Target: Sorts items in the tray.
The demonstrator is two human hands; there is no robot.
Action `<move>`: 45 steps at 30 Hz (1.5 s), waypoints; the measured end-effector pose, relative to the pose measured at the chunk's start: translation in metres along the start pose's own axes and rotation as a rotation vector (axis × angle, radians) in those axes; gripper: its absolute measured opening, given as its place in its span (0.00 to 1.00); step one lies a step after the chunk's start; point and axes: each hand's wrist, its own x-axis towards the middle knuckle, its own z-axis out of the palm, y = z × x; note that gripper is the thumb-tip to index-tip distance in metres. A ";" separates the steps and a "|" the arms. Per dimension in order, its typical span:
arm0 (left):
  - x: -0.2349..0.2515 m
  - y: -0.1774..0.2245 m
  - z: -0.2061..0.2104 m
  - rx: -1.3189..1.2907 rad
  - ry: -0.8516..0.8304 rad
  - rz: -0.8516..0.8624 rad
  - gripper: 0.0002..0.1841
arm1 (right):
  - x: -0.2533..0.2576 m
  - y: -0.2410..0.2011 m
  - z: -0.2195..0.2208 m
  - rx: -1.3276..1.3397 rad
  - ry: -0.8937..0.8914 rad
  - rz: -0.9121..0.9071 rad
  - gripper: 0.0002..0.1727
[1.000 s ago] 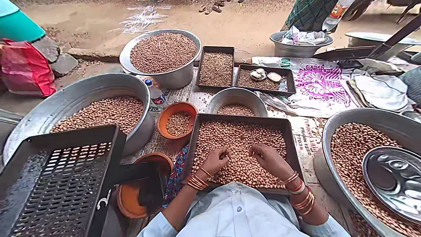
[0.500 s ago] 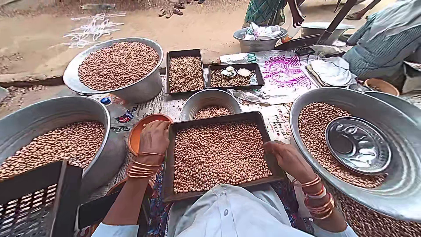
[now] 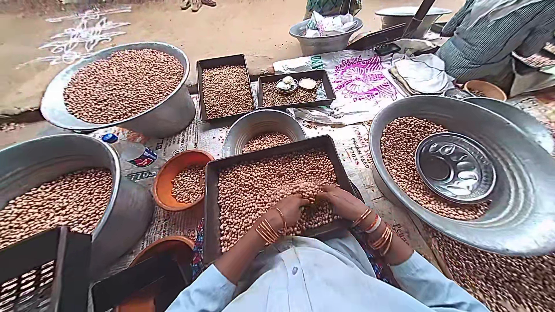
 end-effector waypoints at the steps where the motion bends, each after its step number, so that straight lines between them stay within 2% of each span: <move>1: 0.001 -0.007 -0.010 -0.014 0.083 -0.058 0.23 | 0.013 0.003 -0.007 -0.003 0.057 0.026 0.33; 5: -0.006 -0.026 -0.031 0.085 0.406 -0.345 0.29 | 0.030 0.011 -0.029 -0.036 0.280 0.071 0.23; 7: -0.015 -0.025 -0.027 0.121 0.517 -0.345 0.28 | 0.018 0.010 -0.032 -0.012 0.340 0.080 0.19; 8: -0.018 -0.023 -0.020 0.124 0.553 -0.272 0.25 | 0.008 0.008 -0.032 0.015 0.349 0.084 0.17; 9: -0.018 -0.019 -0.012 0.107 0.559 -0.168 0.20 | -0.002 0.007 -0.030 0.046 0.357 0.092 0.16; 11: -0.015 -0.007 0.009 0.062 0.466 0.028 0.12 | -0.018 0.007 -0.020 0.099 0.364 0.126 0.14; 13: -0.007 0.002 0.027 0.078 0.374 0.154 0.09 | -0.030 0.005 -0.010 0.121 0.340 0.174 0.12; 15: 0.004 0.005 0.039 0.146 0.325 0.196 0.10 | -0.033 0.001 -0.001 0.121 0.307 0.186 0.11; 19: 0.014 0.011 0.046 0.269 0.239 0.154 0.12 | -0.024 -0.013 0.014 0.044 0.201 0.154 0.12; 23: 0.013 0.008 0.047 0.267 0.210 0.133 0.13 | -0.007 -0.022 0.024 -0.076 0.140 0.175 0.12; 25: 0.008 -0.001 0.043 0.114 0.267 0.162 0.12 | -0.006 -0.024 0.025 -0.097 0.143 0.181 0.12; 28: -0.001 -0.016 0.020 -0.246 0.436 0.076 0.13 | -0.009 -0.022 0.029 -0.106 0.187 0.153 0.10; 29: 0.000 -0.019 0.011 -0.288 0.493 0.029 0.15 | -0.011 -0.022 0.030 -0.105 0.199 0.147 0.10; 31: 0.005 -0.021 -0.001 -0.214 0.576 -0.015 0.16 | -0.013 -0.023 0.033 -0.112 0.216 0.148 0.09; 35: 0.026 -0.010 -0.004 0.031 0.447 -0.062 0.16 | -0.013 -0.027 0.035 -0.123 0.229 0.237 0.11; 39: 0.040 -0.001 0.001 0.116 0.345 -0.122 0.18 | -0.015 -0.028 0.031 -0.093 0.179 0.327 0.11; 43: 0.040 -0.003 0.002 0.091 0.311 -0.096 0.17 | -0.016 -0.028 0.027 -0.096 0.105 0.348 0.12; 45: 0.037 -0.012 -0.001 -0.043 0.377 -0.058 0.16 | -0.016 -0.029 0.026 -0.103 0.082 0.344 0.12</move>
